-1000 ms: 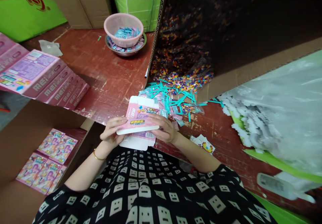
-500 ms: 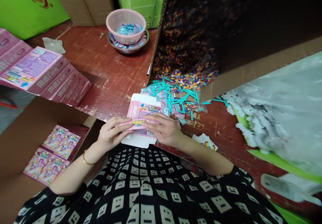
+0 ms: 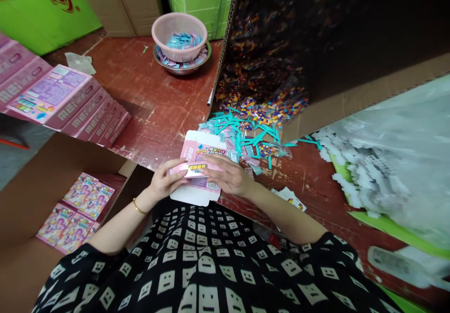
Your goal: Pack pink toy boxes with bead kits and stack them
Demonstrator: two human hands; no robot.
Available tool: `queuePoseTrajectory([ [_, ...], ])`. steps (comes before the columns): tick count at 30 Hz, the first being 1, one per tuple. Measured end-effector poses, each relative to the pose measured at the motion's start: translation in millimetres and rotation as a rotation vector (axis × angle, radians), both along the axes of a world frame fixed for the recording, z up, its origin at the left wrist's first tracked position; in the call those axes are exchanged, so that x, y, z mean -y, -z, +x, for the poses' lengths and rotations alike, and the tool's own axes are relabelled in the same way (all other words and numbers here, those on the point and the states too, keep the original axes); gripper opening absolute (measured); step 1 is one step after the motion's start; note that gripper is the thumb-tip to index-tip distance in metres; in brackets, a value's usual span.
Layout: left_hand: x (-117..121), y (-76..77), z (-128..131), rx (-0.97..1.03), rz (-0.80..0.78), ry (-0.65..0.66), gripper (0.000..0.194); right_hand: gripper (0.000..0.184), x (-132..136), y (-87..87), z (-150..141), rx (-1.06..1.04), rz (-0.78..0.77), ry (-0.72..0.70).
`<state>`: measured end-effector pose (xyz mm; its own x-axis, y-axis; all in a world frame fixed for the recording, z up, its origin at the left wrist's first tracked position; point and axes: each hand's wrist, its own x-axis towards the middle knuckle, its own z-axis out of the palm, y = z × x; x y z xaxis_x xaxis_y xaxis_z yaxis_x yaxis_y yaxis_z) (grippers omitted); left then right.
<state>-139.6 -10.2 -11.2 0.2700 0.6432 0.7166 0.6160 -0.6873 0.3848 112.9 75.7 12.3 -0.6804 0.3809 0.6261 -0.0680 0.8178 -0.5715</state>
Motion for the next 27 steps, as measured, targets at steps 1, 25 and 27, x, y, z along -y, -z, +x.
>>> queuePoseTrajectory([
  [1,-1.1,4.9,2.1,0.029,0.01,-0.024,0.035,0.041,-1.1,0.6,-0.6,-0.013,-0.054,-0.012],
  [25,20.2,20.2,39.9,0.881,-0.858,-0.027,0.063,0.034,-28.9,19.0,-28.8,-0.688,-1.023,0.62],
  [27,22.4,9.0,44.2,1.015,-0.948,-0.003,0.056,0.037,-32.4,22.6,-59.5,-0.671,-1.062,0.566],
])
